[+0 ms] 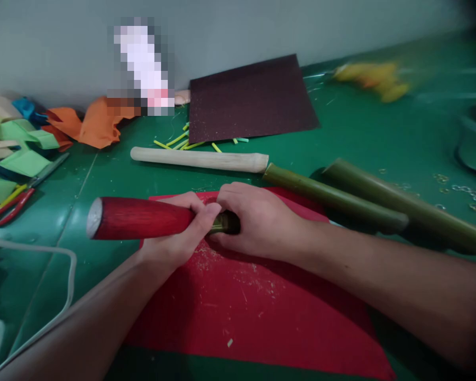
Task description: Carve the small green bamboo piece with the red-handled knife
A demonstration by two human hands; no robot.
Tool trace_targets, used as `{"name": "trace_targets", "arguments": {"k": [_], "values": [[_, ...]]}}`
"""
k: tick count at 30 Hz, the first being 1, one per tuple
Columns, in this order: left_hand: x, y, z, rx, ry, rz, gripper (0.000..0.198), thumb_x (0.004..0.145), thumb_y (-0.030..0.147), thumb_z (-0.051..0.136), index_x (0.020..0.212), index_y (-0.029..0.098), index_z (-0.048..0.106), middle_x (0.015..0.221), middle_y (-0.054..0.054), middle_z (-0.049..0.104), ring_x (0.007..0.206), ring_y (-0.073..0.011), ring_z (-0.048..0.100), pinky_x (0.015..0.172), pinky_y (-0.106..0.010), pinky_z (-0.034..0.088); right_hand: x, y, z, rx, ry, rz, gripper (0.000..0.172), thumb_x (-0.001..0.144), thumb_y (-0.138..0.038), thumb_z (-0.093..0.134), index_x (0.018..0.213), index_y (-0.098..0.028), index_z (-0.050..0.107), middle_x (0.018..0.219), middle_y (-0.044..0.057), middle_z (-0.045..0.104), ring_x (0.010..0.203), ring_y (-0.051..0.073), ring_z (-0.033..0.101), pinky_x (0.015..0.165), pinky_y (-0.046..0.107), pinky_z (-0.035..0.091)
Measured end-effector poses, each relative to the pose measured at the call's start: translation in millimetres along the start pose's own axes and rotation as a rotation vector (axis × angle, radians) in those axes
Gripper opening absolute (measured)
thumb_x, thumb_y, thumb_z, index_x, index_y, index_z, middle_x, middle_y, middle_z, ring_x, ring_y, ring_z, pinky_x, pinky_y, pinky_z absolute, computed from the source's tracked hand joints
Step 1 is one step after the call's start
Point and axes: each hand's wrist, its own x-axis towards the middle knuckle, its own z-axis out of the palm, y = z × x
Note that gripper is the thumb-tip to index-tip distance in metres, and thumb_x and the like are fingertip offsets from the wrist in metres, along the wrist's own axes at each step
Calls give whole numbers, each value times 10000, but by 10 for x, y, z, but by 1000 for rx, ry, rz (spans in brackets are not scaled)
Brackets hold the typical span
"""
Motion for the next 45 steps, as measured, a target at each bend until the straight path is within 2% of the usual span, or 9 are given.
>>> {"name": "trace_targets", "arguments": {"k": [7,13,18,22,26,32,34,38,45], "values": [[-27,-131,-69,-152,-99,71,419,894,505,577,616,192,595,573,12,581,514,-105,486,536,-261,409,6,-5,-34,18,-37,24,183,753,-323,706,826,-176,623,799,6,566,760,145,497,639,269,334],[-32,-114,-41,-116,-33,-21,397,914,388,546,568,193,545,537,23,500,523,-108,463,549,-268,391,5,-3,-32,25,-21,-2,182,767,-327,702,824,-171,628,793,9,561,754,144,496,647,269,334],[-33,-66,-33,-111,-31,-56,319,884,260,523,571,201,541,553,22,548,547,-113,503,587,-261,437,1,-14,-40,35,-46,16,163,771,-310,694,849,-175,646,813,16,573,775,151,508,655,269,340],[-4,3,0,-90,-3,-135,297,846,236,532,550,206,521,523,24,523,539,-119,530,564,-257,456,5,-9,-33,36,-44,12,180,769,-323,704,846,-173,641,804,12,570,754,145,501,649,270,334],[18,36,59,-123,110,-202,265,816,217,578,555,209,532,456,51,426,449,-95,432,483,-242,413,15,-8,-27,21,-37,7,217,774,-328,694,898,-152,663,802,18,564,756,148,497,660,275,340],[40,11,88,-58,197,-207,257,836,268,610,591,214,556,500,47,482,469,-99,426,497,-252,406,11,-10,-30,4,-27,4,231,758,-340,711,881,-150,664,799,19,567,747,145,490,649,263,340],[33,9,67,-86,187,-198,287,849,258,586,571,210,531,493,45,467,465,-97,408,500,-255,399,5,-8,-28,12,-20,5,227,753,-330,715,889,-156,667,797,14,565,756,146,496,657,260,343],[-3,7,8,-113,87,-150,365,872,244,523,511,204,490,446,39,413,445,-95,383,492,-261,376,2,-3,-22,41,-23,0,169,768,-308,695,864,-173,659,794,7,561,749,141,495,655,260,332],[-17,8,0,-40,9,-111,330,846,235,522,518,204,502,453,47,431,415,-85,362,448,-249,342,10,0,-21,33,-28,6,160,758,-301,693,788,-178,596,784,3,545,734,135,480,632,262,314]]}}
